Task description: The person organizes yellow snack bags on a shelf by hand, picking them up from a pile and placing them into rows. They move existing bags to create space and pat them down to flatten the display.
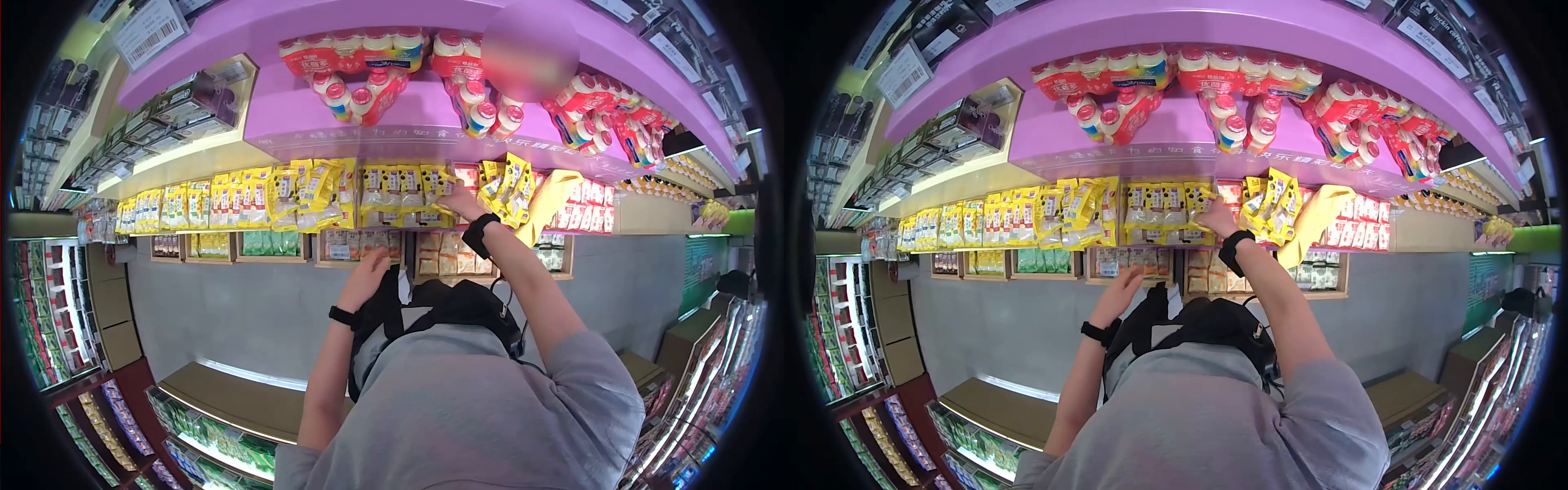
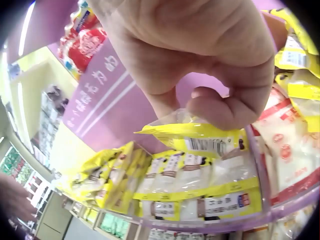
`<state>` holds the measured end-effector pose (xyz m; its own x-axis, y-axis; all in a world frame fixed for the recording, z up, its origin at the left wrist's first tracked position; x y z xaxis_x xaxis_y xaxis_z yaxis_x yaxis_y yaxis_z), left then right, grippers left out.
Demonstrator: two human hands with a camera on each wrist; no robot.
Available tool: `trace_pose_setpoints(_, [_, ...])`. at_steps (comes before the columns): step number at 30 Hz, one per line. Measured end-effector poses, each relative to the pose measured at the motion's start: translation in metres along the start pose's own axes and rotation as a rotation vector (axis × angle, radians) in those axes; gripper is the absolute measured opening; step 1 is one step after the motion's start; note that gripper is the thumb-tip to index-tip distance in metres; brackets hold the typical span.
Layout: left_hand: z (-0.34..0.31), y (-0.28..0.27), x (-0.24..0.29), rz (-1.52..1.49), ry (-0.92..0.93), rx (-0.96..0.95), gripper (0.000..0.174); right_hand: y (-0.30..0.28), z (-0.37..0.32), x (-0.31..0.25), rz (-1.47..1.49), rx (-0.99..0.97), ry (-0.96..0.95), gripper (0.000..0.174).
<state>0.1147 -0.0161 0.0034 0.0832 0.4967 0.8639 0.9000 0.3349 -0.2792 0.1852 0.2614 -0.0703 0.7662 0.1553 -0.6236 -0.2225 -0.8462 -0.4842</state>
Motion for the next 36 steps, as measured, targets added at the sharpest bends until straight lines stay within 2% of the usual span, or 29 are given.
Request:
trace_pose_setpoints(1, [0.009, 0.002, 0.006, -0.048, 0.001, 0.009, 0.042, 0.002, -0.016, -0.016, 0.138, -0.050, -0.084, 0.067])
trace_pose_setpoints(2, [0.016, 0.007, 0.013, -0.054, 0.011, 0.009, 0.042, 0.002, -0.032, -0.030, 0.129, -0.041, -0.086, 0.067])
trace_pose_setpoints(4, [0.027, 0.015, 0.022, -0.699, -0.243, 0.010, 0.050, 0.010, -0.062, -0.068, -0.176, -0.119, -0.351, 0.074])
trace_pose_setpoints(5, [0.034, 0.020, 0.023, -0.890, -0.227, -0.054, 0.051, 0.014, -0.076, -0.080, -0.181, -0.111, -0.351, 0.074])
trace_pose_setpoints(7, [0.039, 0.024, 0.037, -0.954, -0.187, -0.061, 0.048, 0.030, -0.102, -0.102, -0.186, -0.250, -0.412, 0.079])
trace_pose_setpoints(8, [0.039, 0.025, 0.042, -1.019, -0.153, -0.063, 0.045, 0.033, -0.109, -0.108, -0.187, -0.246, -0.412, 0.079])
trace_pose_setpoints(9, [0.050, 0.027, 0.020, -0.869, -0.078, -0.040, 0.042, 0.037, -0.116, -0.114, -0.256, -0.279, -0.433, 0.081])
trace_pose_setpoints(12, [0.044, 0.018, 0.028, -0.890, -0.085, -0.085, 0.041, 0.031, -0.139, -0.130, -0.385, -0.281, -0.519, 0.081])
trace_pose_setpoints(14, [0.041, 0.011, 0.036, -0.893, -0.041, -0.150, 0.040, 0.016, -0.144, -0.134, -0.423, 0.057, -0.630, 0.081])
trace_pose_setpoints(15, [0.039, 0.007, 0.041, -0.892, 0.000, -0.213, 0.040, 0.016, -0.139, -0.129, -0.424, 0.059, -0.627, 0.081])
trace_pose_setpoints(16, [0.036, 0.002, 0.041, -0.893, -0.002, -0.217, 0.040, 0.007, -0.133, -0.126, -0.416, 0.274, -0.707, 0.073])
trace_pose_setpoints(17, [0.034, -0.001, 0.044, -0.838, 0.021, -0.311, 0.040, -0.002, -0.129, -0.122, -0.406, 0.492, -0.783, 0.065])
trace_pose_setpoints(18, [0.033, -0.001, 0.049, -0.783, 0.045, -0.403, 0.041, -0.011, -0.127, -0.126, -0.408, 0.491, -0.782, 0.065])
trace_pose_setpoints(20, [0.028, -0.006, 0.059, -0.760, 0.065, -0.440, 0.045, 0.000, -0.124, -0.118, 0.207, -0.530, -0.163, 0.045])
trace_pose_setpoints(21, [0.028, -0.009, 0.062, -0.677, 0.056, -0.479, 0.045, -0.002, -0.131, -0.123, 0.197, -0.556, -0.147, 0.029])
trace_pose_setpoints(22, [0.026, -0.012, 0.064, -0.592, 0.047, -0.517, 0.045, -0.001, -0.131, -0.119, 0.196, -0.557, -0.148, 0.029])
trace_pose_setpoints(24, [0.024, -0.023, 0.068, -0.558, 0.031, -0.459, 0.045, -0.002, -0.128, -0.119, 0.328, -0.455, -0.314, 0.028])
trace_pose_setpoints(26, [0.022, -0.033, 0.071, -0.524, 0.011, -0.400, 0.044, -0.002, -0.130, -0.118, 0.400, -0.420, -0.361, 0.027])
trace_pose_setpoints(28, [0.021, -0.044, 0.068, -0.444, -0.106, -0.296, 0.045, -0.008, -0.138, -0.130, 0.472, -0.389, -0.407, 0.026])
trace_pose_setpoints(29, [0.020, -0.043, 0.066, -0.444, -0.109, -0.291, 0.045, -0.017, -0.148, -0.140, 0.210, -0.278, -0.451, 0.031])
trace_pose_setpoints(30, [0.021, -0.039, 0.066, -0.562, -0.008, -0.280, 0.044, -0.024, -0.157, -0.151, -0.050, -0.161, -0.488, 0.035])
trace_pose_setpoints(31, [0.020, -0.036, 0.069, -0.678, 0.094, -0.271, 0.042, -0.025, -0.163, -0.157, -0.045, -0.163, -0.487, 0.035])
trace_pose_setpoints(33, [0.020, -0.028, 0.071, -0.674, 0.124, -0.231, 0.040, -0.032, -0.178, -0.175, -0.322, 0.102, -0.637, 0.035])
trace_pose_setpoints(35, [0.021, -0.029, 0.070, -0.675, 0.154, -0.193, 0.038, -0.035, -0.188, -0.184, -0.317, 0.079, -0.654, 0.033])
trace_pose_setpoints(36, [0.023, -0.030, 0.064, -0.661, 0.100, -0.200, 0.036, -0.035, -0.190, -0.187, -0.314, 0.056, -0.677, 0.031])
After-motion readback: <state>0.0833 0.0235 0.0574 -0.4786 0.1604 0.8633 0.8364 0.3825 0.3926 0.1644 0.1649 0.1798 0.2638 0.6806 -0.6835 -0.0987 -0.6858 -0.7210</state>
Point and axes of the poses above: each hand's wrist, its own z-axis towards the middle knuckle, its own y-axis out of the palm, x = y × z, the point moved 4 cm from there along z, towards the middle knuckle, and after that the axes turned 6 degrees about -x, right-handed, at the moved point
